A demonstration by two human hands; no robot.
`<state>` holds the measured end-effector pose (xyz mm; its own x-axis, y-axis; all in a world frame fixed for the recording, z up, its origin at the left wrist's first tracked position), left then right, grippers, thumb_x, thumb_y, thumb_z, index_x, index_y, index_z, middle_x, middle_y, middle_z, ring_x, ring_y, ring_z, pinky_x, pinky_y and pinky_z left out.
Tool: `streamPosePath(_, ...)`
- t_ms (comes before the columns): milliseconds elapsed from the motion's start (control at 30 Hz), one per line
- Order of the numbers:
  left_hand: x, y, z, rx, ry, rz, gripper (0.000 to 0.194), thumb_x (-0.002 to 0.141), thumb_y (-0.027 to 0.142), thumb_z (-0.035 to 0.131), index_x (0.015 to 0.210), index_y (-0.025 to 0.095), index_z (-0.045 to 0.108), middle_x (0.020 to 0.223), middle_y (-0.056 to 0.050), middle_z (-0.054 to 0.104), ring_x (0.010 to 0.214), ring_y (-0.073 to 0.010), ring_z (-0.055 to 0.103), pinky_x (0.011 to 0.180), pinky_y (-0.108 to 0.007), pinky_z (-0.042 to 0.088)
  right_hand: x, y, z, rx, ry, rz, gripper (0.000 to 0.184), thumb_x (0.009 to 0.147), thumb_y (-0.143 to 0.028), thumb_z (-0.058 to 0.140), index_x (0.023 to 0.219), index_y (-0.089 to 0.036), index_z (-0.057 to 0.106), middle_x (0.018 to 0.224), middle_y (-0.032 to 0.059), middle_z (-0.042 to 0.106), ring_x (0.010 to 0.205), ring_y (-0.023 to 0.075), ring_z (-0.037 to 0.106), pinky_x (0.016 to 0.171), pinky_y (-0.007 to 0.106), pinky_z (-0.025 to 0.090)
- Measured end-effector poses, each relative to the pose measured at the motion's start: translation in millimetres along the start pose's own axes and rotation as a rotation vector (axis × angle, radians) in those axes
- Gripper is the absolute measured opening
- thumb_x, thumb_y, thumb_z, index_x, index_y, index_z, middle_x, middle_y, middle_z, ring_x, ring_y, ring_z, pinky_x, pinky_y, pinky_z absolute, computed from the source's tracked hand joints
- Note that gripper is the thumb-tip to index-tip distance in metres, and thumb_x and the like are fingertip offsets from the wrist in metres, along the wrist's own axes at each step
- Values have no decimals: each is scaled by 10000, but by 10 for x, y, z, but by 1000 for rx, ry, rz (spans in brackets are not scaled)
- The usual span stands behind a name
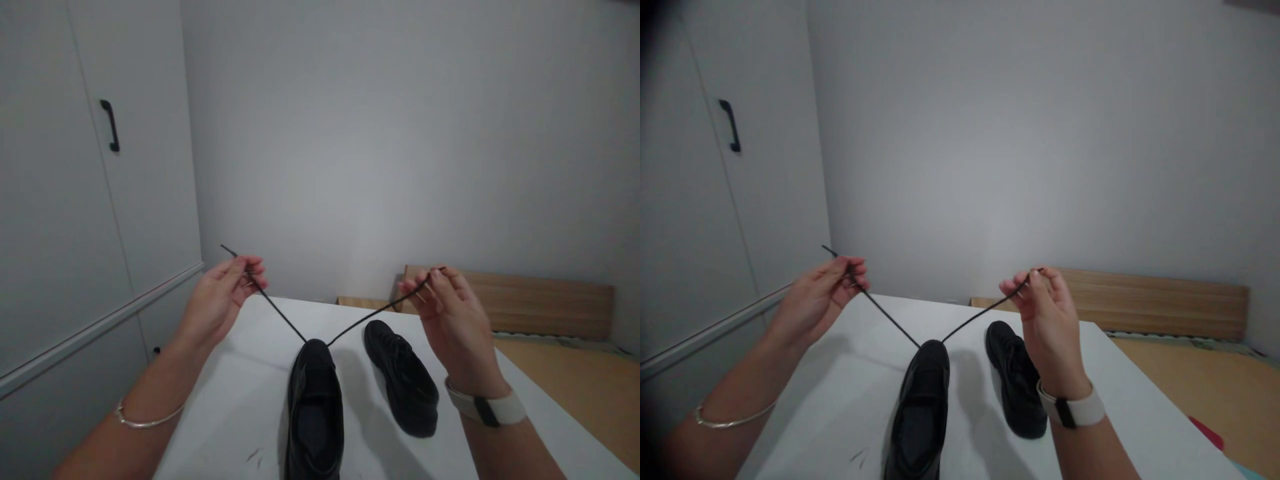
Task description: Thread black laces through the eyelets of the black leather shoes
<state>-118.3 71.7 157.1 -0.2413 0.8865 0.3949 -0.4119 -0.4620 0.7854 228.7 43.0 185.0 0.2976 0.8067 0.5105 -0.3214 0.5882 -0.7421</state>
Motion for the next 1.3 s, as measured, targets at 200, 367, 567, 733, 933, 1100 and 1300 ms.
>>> streamPosePath(200, -34, -413, -1182, 34, 329, -45, 129, 839, 193, 612, 852, 82, 678, 541, 64, 449, 393, -18, 293, 367, -115, 259, -121, 419, -1211, -136, 278, -33, 342, 645, -355, 847, 806, -213, 581, 647, -63, 549, 435, 41, 329, 379, 153, 250)
streamPosePath(367, -239, -636, -1358, 223, 314, -54, 278, 796, 364, 666, 960, 144, 622, 517, 69, 513, 376, -46, 272, 367, -147, 202, -406, 612, -1241, -381, 167, 5, 307, 743, -376, 793, 950, -183, 672, 718, 4, 656, 475, 87, 438, 416, 208, 330)
streamPosePath(567, -476, -782, -784, 671, -85, -18, 209, 811, 408, 669, 879, 211, 657, 545, 38, 612, 479, -120, 474, 493, -200, 336, -852, 1176, -332, -927, -561, 76, 206, 936, -314, 513, 886, -192, 671, 781, 45, 712, 727, 204, 657, 663, 308, 482)
streamPosePath(733, -904, -1117, -256, 1262, -572, 77, 261, 941, 295, 463, 928, 234, 716, 887, -39, 755, 818, -216, 680, 760, -293, 476, -997, 1478, -137, -1007, -673, 49, 194, 912, -208, 515, 839, -190, 693, 790, 43, 700, 696, 198, 620, 639, 296, 452)
streamPosePath(933, -1053, -1291, -20, 1489, -734, 151, 280, 940, 166, 417, 901, 208, 691, 873, -64, 734, 840, -227, 662, 750, -316, 484, -1044, 1559, -77, -1034, -716, 27, 187, 914, -144, 506, 839, -199, 669, 799, 36, 684, 725, 202, 627, 659, 294, 461)
streamPosePath(1100, -1050, -1249, 101, 1568, -760, 190, 280, 919, 121, 406, 848, 187, 668, 819, -81, 709, 825, -258, 638, 754, -366, 496, -1026, 1584, -46, -1065, -694, -31, 177, 893, -113, 521, 838, -202, 664, 917, 74, 647, 900, 253, 601, 832, 391, 460)
streamPosePath(1300, -1077, -1270, 179, 1659, -822, 235, 246, 870, 80, 442, 801, 158, 665, 816, -117, 696, 862, -295, 616, 839, -453, 497, -1058, 1591, -16, -1043, -700, -30, 229, 907, -79, 460, 834, -198, 640, 893, 61, 611, 841, 216, 622, 772, 332, 487)
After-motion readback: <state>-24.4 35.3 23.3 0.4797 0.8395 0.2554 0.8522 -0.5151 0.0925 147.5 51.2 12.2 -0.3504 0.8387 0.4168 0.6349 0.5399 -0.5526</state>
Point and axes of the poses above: each hand's wrist, its own x-axis towards the middle knuckle, its own z-axis out of the palm, y = z × x, the point moved 7 cm from there along x, towards the middle knuckle
